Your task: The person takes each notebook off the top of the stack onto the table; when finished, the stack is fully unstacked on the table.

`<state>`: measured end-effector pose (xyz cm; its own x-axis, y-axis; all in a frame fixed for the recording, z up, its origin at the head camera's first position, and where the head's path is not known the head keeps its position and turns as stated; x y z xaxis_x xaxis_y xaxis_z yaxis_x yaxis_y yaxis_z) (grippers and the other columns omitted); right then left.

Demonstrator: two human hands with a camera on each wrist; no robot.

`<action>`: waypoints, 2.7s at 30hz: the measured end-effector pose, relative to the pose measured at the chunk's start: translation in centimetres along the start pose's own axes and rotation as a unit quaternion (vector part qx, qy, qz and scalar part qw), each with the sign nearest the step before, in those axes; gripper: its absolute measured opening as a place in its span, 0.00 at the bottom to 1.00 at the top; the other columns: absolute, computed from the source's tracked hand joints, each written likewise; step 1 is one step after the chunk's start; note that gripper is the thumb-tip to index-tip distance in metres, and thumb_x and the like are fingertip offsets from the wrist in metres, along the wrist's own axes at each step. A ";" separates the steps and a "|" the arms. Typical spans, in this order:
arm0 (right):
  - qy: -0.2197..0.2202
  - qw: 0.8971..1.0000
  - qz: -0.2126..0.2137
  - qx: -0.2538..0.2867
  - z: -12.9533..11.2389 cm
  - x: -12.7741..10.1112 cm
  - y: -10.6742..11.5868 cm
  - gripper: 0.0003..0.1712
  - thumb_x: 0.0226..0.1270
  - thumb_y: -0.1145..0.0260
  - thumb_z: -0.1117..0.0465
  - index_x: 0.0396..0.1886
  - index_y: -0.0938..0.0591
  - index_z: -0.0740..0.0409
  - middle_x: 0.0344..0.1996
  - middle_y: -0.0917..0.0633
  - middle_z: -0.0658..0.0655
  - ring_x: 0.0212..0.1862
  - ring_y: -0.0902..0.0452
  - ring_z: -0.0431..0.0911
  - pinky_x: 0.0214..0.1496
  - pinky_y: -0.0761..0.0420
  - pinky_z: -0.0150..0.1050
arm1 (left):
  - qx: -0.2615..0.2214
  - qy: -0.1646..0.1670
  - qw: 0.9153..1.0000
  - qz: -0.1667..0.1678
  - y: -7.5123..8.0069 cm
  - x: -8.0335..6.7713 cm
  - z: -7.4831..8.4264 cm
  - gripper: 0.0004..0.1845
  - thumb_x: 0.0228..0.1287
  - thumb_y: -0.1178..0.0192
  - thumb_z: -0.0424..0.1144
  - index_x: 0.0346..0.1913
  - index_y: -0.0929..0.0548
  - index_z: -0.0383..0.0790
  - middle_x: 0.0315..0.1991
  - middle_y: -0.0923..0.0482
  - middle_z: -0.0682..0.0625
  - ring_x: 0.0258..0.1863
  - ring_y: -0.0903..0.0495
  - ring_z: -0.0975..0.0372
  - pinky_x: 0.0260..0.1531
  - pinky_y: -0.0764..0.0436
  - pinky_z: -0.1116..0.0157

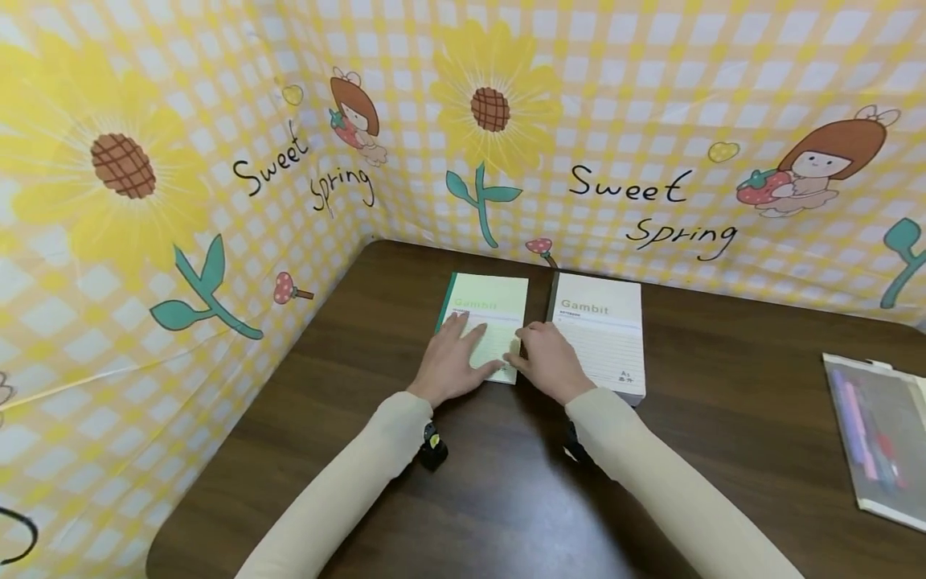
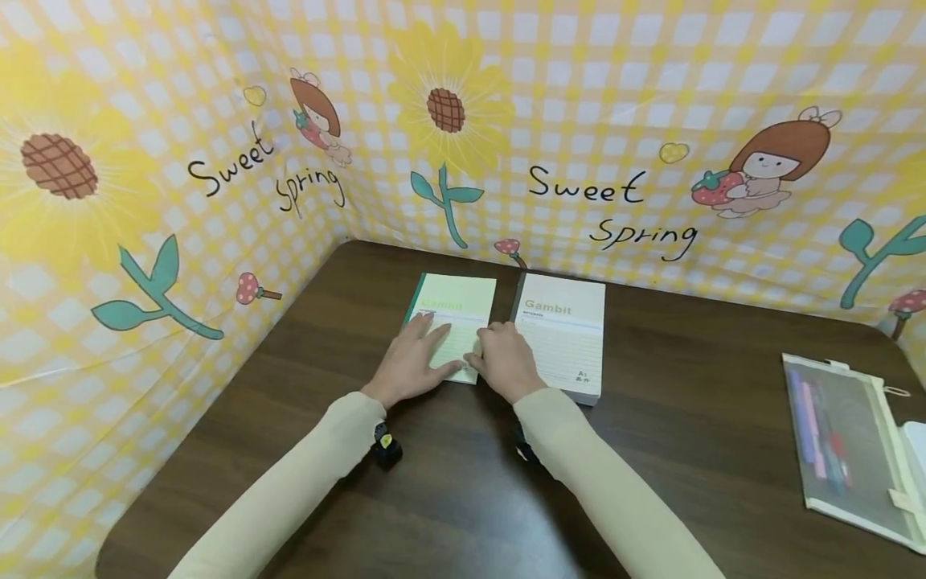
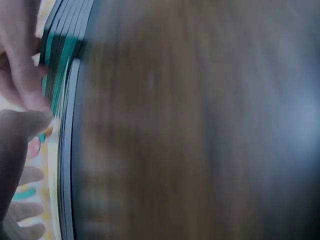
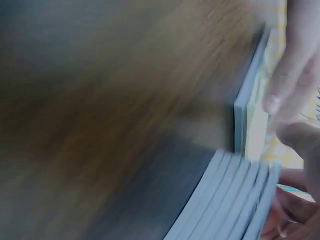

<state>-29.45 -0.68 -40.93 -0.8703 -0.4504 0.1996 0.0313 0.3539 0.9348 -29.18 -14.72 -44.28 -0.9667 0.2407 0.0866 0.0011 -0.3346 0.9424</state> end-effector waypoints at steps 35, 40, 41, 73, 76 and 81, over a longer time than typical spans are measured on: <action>-0.080 0.996 0.035 0.031 10.9 -11.8 4.6 0.32 0.61 0.31 0.56 0.54 0.27 0.79 0.20 0.25 0.55 0.22 0.36 0.43 0.26 0.32 0.35 | 0.013 0.022 0.993 -0.118 0.8 1.9 -6.4 0.46 0.59 0.40 0.64 0.74 0.40 0.43 0.76 0.50 0.38 0.76 0.54 0.45 0.72 0.49 0.43; -0.080 0.996 0.031 0.031 10.9 -11.7 4.4 0.34 0.61 0.31 0.55 0.55 0.27 0.80 0.21 0.24 0.56 0.22 0.34 0.43 0.27 0.30 0.35 | 0.004 0.027 0.993 -0.114 2.1 1.7 -10.3 0.46 0.59 0.38 0.62 0.73 0.40 0.40 0.75 0.49 0.36 0.75 0.52 0.44 0.70 0.46 0.41; -0.080 0.996 0.033 0.032 10.9 -11.7 4.4 0.35 0.61 0.31 0.55 0.56 0.28 0.80 0.22 0.24 0.57 0.22 0.34 0.43 0.27 0.29 0.35 | 0.002 0.029 0.993 -0.113 2.4 1.6 -10.9 0.46 0.58 0.38 0.62 0.73 0.40 0.40 0.75 0.49 0.36 0.75 0.52 0.44 0.69 0.45 0.41; -0.083 0.993 0.061 0.061 11.8 -11.5 4.4 0.35 0.59 0.30 0.54 0.56 0.26 0.79 0.28 0.19 0.62 0.27 0.25 0.46 0.31 0.23 0.38 | -0.148 0.041 0.988 0.019 -1.8 4.1 10.1 0.21 0.58 0.32 0.51 0.23 0.20 0.36 0.15 0.31 0.51 0.17 0.33 0.62 0.18 0.36 0.69; -0.083 0.992 0.069 0.059 11.9 -11.4 4.6 0.36 0.58 0.29 0.54 0.55 0.26 0.80 0.28 0.18 0.63 0.28 0.23 0.48 0.32 0.21 0.40 | -0.125 0.036 0.990 0.048 -1.4 4.1 10.5 0.19 0.56 0.31 0.50 0.24 0.19 0.36 0.19 0.27 0.49 0.22 0.29 0.60 0.22 0.32 0.67; -0.089 0.992 0.065 0.060 12.1 -11.3 4.6 0.36 0.58 0.29 0.54 0.55 0.25 0.80 0.28 0.18 0.64 0.26 0.25 0.47 0.31 0.22 0.40 | -0.166 0.046 0.983 0.069 -1.0 4.3 10.1 0.18 0.56 0.30 0.48 0.33 0.16 0.32 0.28 0.19 0.44 0.31 0.22 0.55 0.32 0.23 0.62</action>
<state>-25.37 15.94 -42.49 -0.9362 -0.2459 0.2513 0.0999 0.4991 0.8607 -30.72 -4.17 -41.60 -0.9822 0.0939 0.1625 0.0652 -0.6410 0.7648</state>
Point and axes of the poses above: each hand's wrist, its own x-axis towards the middle knuckle, its own y-axis out of the back of the hand, z = x × y, the point moved 8 cm from there along x, towards the middle knuckle
